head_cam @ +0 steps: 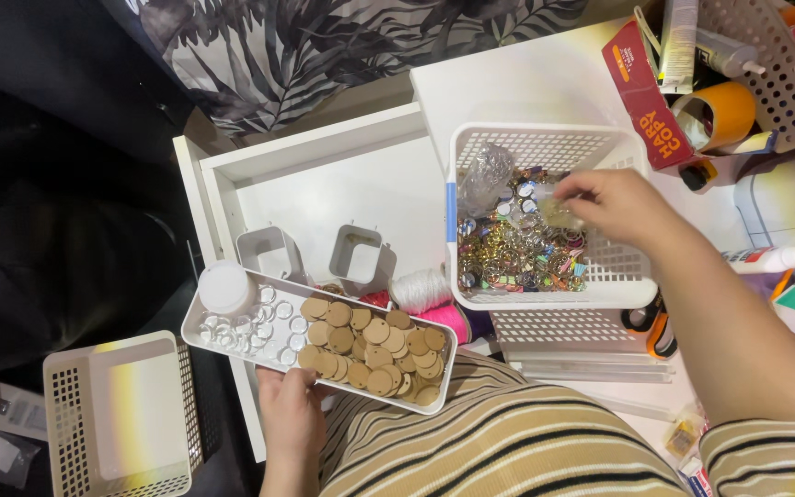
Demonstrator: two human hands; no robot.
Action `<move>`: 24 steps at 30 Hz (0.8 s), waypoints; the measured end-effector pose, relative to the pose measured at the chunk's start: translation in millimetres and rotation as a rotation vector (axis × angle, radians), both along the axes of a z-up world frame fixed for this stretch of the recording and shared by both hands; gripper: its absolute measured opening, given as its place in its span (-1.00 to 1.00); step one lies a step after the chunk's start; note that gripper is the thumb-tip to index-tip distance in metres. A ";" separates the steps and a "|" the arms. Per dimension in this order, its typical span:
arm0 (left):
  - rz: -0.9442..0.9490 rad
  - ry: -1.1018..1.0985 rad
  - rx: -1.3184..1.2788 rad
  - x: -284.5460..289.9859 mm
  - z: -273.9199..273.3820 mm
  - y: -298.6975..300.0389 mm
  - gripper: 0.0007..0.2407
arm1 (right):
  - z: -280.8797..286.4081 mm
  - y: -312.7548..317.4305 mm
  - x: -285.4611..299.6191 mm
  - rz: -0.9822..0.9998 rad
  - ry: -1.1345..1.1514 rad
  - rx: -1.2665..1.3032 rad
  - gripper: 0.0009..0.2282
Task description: The person sorts small craft items from a white basket into a drawer. They pick up small bags of beads and metal rings, inspect them, and place them into the drawer alongside other supplies like ribbons and wooden discs.
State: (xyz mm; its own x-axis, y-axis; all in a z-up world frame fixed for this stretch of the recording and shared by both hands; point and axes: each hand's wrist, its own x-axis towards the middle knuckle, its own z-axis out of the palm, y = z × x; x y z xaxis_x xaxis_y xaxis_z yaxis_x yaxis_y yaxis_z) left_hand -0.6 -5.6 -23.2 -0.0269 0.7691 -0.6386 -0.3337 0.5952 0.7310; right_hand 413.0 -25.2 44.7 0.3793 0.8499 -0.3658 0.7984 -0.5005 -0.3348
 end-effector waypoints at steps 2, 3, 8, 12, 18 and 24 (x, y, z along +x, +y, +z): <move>-0.007 0.005 -0.038 3.1 13.6 2.5 -0.44 | 1.2 7.7 -21.0 0.036 0.031 -0.074 -0.79; -0.013 0.009 -0.074 5.0 20.4 3.6 -0.39 | 1.9 11.8 -31.1 0.073 0.060 -0.146 -0.82; 0.002 0.029 -0.036 2.2 19.6 1.6 -0.42 | -8.0 22.7 -52.4 0.091 0.251 -0.005 -0.72; 0.038 0.045 -0.032 -5.1 12.3 -1.1 -0.46 | -21.2 27.3 -37.8 0.151 0.023 -0.107 -0.79; 0.012 0.002 -0.012 -5.7 8.1 -3.3 -0.37 | -68.2 10.8 -18.2 0.516 -0.382 -0.423 -0.76; 0.019 -0.019 0.011 -1.5 14.9 -1.0 -0.38 | -71.8 12.6 -14.7 0.474 -0.333 -0.392 -0.84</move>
State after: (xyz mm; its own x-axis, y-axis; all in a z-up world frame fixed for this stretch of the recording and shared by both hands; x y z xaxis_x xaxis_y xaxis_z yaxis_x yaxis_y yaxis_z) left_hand -2.1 -6.5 -8.3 -0.0294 0.7754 -0.6308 -0.3584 0.5809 0.7308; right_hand 398.3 -12.5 -27.2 0.1458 0.7806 -0.6078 0.9892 -0.1068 0.1001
